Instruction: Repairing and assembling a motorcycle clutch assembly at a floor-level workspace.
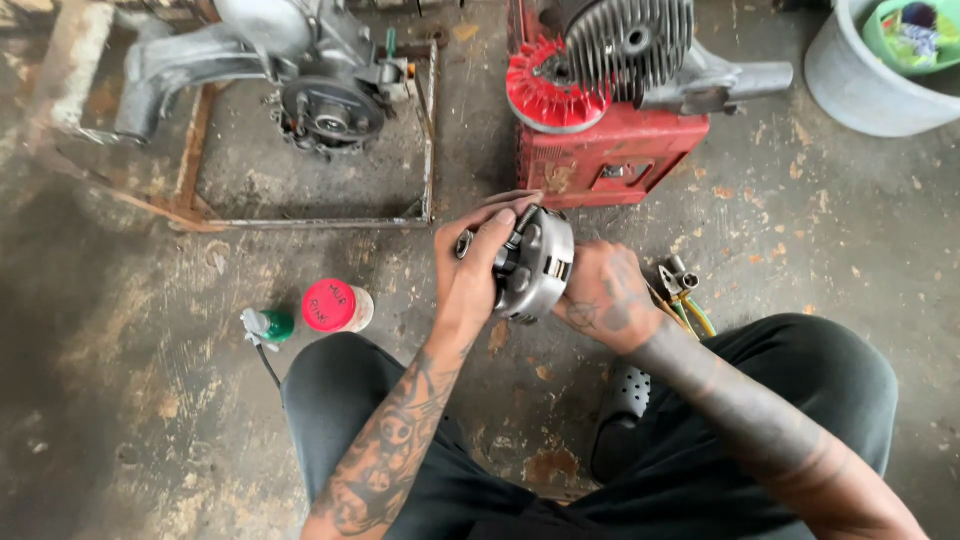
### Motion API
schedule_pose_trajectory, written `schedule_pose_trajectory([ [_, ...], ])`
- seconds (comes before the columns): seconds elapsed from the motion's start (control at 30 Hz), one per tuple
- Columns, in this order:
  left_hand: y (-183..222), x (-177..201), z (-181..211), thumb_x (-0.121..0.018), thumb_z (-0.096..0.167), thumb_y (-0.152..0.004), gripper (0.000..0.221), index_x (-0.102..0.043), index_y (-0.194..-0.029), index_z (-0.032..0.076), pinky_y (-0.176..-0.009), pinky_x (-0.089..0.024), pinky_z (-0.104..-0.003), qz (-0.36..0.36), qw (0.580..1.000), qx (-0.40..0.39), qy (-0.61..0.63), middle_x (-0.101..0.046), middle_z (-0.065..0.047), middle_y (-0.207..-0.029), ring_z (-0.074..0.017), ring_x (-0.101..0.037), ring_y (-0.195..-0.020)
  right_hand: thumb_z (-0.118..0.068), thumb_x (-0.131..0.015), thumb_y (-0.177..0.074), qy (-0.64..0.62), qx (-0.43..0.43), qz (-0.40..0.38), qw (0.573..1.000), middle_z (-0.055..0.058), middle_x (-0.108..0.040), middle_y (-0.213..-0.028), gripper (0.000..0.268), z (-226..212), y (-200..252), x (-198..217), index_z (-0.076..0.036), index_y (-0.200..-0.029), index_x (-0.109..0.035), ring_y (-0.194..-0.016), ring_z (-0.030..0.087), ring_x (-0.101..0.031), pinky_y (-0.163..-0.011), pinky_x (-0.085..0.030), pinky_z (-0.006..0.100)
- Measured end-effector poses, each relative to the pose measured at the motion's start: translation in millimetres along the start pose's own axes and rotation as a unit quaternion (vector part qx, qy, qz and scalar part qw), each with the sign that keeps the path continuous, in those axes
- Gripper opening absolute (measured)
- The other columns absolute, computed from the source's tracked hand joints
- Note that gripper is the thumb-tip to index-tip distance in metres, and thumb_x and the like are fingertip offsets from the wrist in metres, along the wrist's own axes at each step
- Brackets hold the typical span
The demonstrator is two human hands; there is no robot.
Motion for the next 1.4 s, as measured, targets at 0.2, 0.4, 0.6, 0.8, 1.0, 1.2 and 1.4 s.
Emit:
schedule_pose_trajectory([
  [0.2, -5.2, -8.1, 31.6, -0.064, 0.026, -0.092, 0.032, -0.077, -0.1, -0.002, -0.099, -0.055, -0.042, -0.161, 0.986, -0.004, 0.033, -0.076, -0.021, -0.106, -0.034, -0.074, -0.108, -0.023, -0.078, -0.069, -0.258, -0.053, -0.127, 0.956, 0.017, -0.073, -0.074, 0.033, -31.2, 23.6, -0.1, -0.001, -0.091, -0.067, -0.067, 0.036, -0.068, -0.054, -0.051, 0.045],
  [0.4, 14.0, -12.6, -10.9, -0.064, 0.028, -0.088, 0.036, -0.076, -0.102, -0.002, -0.099, -0.058, -0.044, -0.398, 0.854, 0.22, 0.252, -0.074, -0.021, -0.111, -0.0342, -0.072, -0.105, -0.014, -0.07, -0.09, -0.789, -0.14, -0.51, 0.311, -0.008, -0.035, -0.059, 0.032, -92.9, 103.6, -83.4, -0.02, -0.069, -0.047, -0.05, 0.007, -0.028, -0.047, -0.021, 0.023],
  [0.6, 1.9, -1.3, -19.4, -0.067, 0.038, -0.09, 0.045, -0.076, -0.101, -0.005, -0.104, -0.048, -0.049, -0.251, 0.927, 0.167, 0.222, -0.073, -0.027, -0.104, -0.0375, -0.069, -0.105, -0.02, -0.074, -0.094, -0.64, -0.156, -0.388, 0.644, 0.001, -0.05, -0.054, 0.041, -59.0, 57.9, -44.1, -0.007, -0.058, -0.058, -0.048, 0.01, -0.042, -0.049, -0.039, 0.027],
  [0.8, 8.8, -22.5, 11.1, -0.063, 0.046, -0.096, 0.06, -0.063, -0.132, -0.002, -0.118, -0.034, -0.059, -0.264, 0.944, 0.133, 0.15, -0.058, -0.03, -0.14, -0.0474, -0.053, -0.132, -0.038, -0.086, -0.079, -0.291, 0.069, -0.249, 0.921, 0.025, -0.071, -0.123, 0.066, -33.3, 28.9, 13.9, 0.005, -0.126, -0.066, -0.116, 0.039, -0.069, -0.098, -0.056, 0.058],
  [1.0, 24.4, -24.7, -18.6, -0.06, 0.047, -0.092, 0.059, -0.068, -0.131, 0.003, -0.108, -0.044, -0.043, -0.203, 0.97, 0.102, 0.092, -0.069, -0.019, -0.126, -0.031, -0.063, -0.122, -0.029, -0.081, -0.089, -0.288, 0.176, -0.142, 0.931, 0.007, -0.068, -0.087, 0.037, 4.2, 35.3, 28.6, -0.003, -0.111, -0.068, -0.083, 0.016, -0.071, -0.085, -0.065, 0.038],
  [1.2, 22.3, -10.8, -23.5, -0.053, 0.028, -0.081, 0.05, -0.074, -0.122, 0.007, -0.091, -0.047, -0.037, 0.067, 0.976, 0.185, 0.088, -0.071, -0.014, -0.112, -0.0275, -0.059, -0.105, -0.042, -0.081, -0.074, 0.038, -0.045, -0.042, 0.997, 0.004, -0.075, -0.085, 0.034, -21.0, 17.8, 54.7, -0.019, -0.095, -0.069, -0.078, 0.034, -0.077, -0.068, -0.062, 0.052],
  [1.4, 30.6, -4.5, -32.9, -0.051, 0.022, -0.088, 0.044, -0.072, -0.122, 0.003, -0.085, -0.045, -0.035, 0.12, 0.97, 0.185, 0.101, -0.066, -0.018, -0.104, -0.0296, -0.056, -0.099, -0.033, -0.077, -0.071, 0.208, 0.034, 0.046, 0.976, 0.002, -0.061, -0.089, 0.035, -4.1, 4.0, 8.7, -0.014, -0.098, -0.064, -0.073, 0.026, -0.071, -0.06, -0.062, 0.043],
])
Point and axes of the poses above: each hand's wrist, its own y-axis away from the middle knuckle, its own x-axis out of the back of the hand, z = x × y, the point moved 6 cm from there along -y, towards the middle knuckle
